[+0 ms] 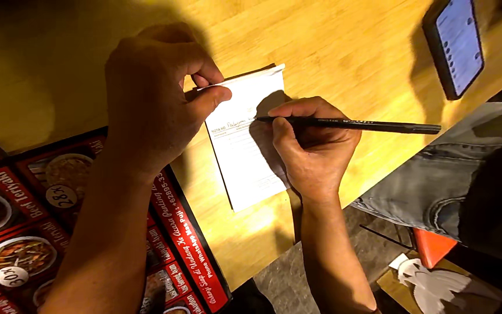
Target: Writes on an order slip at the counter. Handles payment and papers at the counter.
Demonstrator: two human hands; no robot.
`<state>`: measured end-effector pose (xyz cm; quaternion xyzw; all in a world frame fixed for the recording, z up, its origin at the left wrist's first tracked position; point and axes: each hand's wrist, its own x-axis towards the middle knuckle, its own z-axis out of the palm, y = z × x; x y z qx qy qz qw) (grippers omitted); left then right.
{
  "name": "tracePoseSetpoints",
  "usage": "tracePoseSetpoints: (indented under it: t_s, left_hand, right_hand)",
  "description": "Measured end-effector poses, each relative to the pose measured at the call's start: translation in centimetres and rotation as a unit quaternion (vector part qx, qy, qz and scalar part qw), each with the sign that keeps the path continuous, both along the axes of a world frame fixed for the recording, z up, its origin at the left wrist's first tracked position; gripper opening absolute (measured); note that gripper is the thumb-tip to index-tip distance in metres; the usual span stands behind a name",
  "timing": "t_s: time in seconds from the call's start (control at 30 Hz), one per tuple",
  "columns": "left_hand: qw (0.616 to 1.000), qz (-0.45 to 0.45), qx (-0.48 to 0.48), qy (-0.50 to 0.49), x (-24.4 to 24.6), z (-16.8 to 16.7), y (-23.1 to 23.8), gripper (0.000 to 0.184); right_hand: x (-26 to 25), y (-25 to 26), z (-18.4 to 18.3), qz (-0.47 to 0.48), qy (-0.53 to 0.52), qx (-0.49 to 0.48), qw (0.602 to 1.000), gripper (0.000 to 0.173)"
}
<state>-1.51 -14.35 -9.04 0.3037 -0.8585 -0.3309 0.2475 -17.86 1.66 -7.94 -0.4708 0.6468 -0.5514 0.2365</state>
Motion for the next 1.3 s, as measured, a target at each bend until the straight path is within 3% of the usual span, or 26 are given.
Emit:
tracePoseSetpoints:
  t_s: [0.77,1.03,1.3]
  left_hand:
    - [1.0,-0.003,0.0,-0.001,0.1,-0.1,0.0,0.022]
    - [1.0,-0.007,-0.005,0.009,0.0,-0.2,-0.1,0.021]
    - [1.0,-0.001,0.002,0.003,0.0,0.0,0.1,0.021]
  right_hand:
    - [-0.1,0.1,-0.1,-0.009,0.0,-0.012,1.0,0.016]
    - [-2.6,1.9,0.6,-0.141,-0.1,-0.052,0.984,0.013]
    - [-3.0,1.0,1.3,0.0,-0.053,-0.007,0.999,0.016]
